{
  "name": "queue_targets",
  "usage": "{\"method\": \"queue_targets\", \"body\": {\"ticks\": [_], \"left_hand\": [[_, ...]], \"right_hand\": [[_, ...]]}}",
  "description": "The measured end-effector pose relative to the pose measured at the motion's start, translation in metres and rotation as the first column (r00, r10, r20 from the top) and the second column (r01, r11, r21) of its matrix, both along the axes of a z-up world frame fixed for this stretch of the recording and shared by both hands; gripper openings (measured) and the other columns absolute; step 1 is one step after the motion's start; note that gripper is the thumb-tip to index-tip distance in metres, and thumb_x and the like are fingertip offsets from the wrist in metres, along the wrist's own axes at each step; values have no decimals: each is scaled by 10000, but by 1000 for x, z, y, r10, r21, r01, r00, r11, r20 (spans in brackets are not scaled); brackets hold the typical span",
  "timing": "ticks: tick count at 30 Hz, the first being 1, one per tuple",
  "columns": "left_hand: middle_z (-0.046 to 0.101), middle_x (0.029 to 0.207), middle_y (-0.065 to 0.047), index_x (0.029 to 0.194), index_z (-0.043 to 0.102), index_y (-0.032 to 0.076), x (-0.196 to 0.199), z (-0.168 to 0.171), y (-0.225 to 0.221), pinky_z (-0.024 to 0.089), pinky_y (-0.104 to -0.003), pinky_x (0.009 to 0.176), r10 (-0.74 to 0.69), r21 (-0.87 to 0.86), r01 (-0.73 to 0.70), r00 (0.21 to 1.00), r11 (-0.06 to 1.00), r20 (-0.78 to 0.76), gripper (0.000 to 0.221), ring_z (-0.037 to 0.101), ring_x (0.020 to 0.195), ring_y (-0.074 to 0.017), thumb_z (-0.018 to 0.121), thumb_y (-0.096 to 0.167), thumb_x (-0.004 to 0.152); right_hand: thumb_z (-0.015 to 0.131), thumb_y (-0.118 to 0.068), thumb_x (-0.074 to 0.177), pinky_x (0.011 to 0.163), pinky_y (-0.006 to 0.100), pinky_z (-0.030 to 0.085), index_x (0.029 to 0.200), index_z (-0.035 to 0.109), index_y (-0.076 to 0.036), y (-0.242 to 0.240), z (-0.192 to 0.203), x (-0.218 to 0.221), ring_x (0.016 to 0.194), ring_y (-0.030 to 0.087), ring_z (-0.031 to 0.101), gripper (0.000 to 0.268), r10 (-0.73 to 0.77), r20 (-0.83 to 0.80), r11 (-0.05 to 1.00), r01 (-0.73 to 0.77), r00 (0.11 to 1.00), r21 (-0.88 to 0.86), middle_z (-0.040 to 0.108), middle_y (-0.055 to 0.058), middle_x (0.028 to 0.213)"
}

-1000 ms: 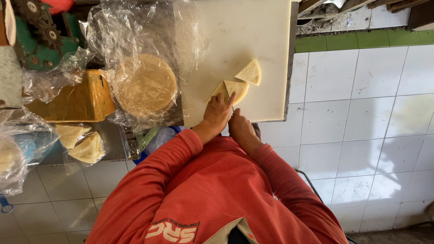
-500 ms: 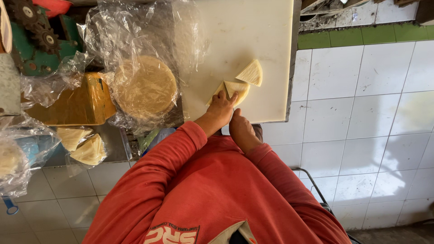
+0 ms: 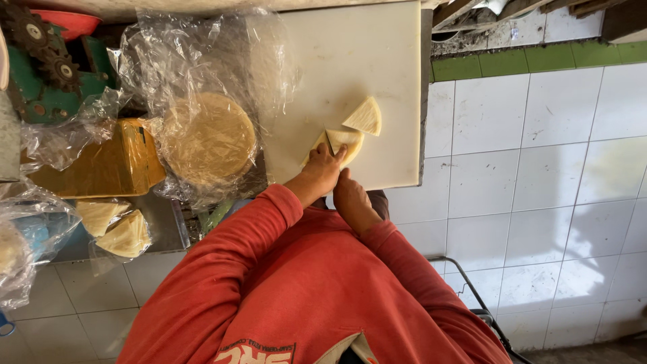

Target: The person cuts a stack of circular dough sheets into quarters with a knife and kemudian folds individual dough discs into triangular shapes before placing them into plastic packaging.

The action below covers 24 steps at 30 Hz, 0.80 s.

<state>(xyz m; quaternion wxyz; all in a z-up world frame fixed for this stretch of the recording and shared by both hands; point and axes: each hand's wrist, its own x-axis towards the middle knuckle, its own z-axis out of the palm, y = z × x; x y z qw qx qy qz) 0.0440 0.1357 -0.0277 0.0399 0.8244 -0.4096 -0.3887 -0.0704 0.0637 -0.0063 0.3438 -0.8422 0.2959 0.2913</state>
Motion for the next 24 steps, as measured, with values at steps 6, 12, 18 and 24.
{"method": "queue_targets", "body": {"ticks": [6, 12, 18, 24], "left_hand": [[401, 1287, -353, 1614, 221, 178, -6, 1, -1, 498, -517, 940, -20, 83, 27, 997, 996, -81, 778, 530, 1040, -470, 603, 128, 938], [410, 1264, -352, 1611, 257, 139, 5, 5, -1, 482, -534, 994, -35, 1, 35, 999, 999, 12, 820, 524, 1080, -462, 671, 150, 903], [377, 1283, -344, 1625, 233, 174, -1, 11, -1, 491, -534, 988, -13, 61, 12, 1000, 998, 15, 845, 509, 1090, -484, 665, 136, 901], [349, 1313, -331, 1614, 258, 195, 9, 17, 0, 491, -548, 978, 29, 30, -27, 997, 999, -69, 829, 471, 1148, -496, 648, 91, 890]], "right_hand": [[530, -76, 978, 720, 520, 599, 1093, 426, 22, 4, -9, -9, 838, 469, 720, 183, -49, -17, 999, 49, 999, 5, 694, 325, 867], [543, -116, 969, 743, 566, 572, 1113, 417, 5, 5, -13, 9, 861, 499, 697, 226, -57, -3, 998, 57, 998, -16, 681, 338, 912], [481, -115, 1006, 793, 555, 581, 1138, 411, 2, 9, 2, -12, 911, 498, 704, 189, -84, -46, 996, 85, 995, 14, 689, 350, 969], [441, -119, 1006, 788, 560, 578, 1129, 405, 8, 12, -15, -10, 905, 502, 699, 180, -81, -89, 997, 79, 993, -25, 679, 352, 966]]}}
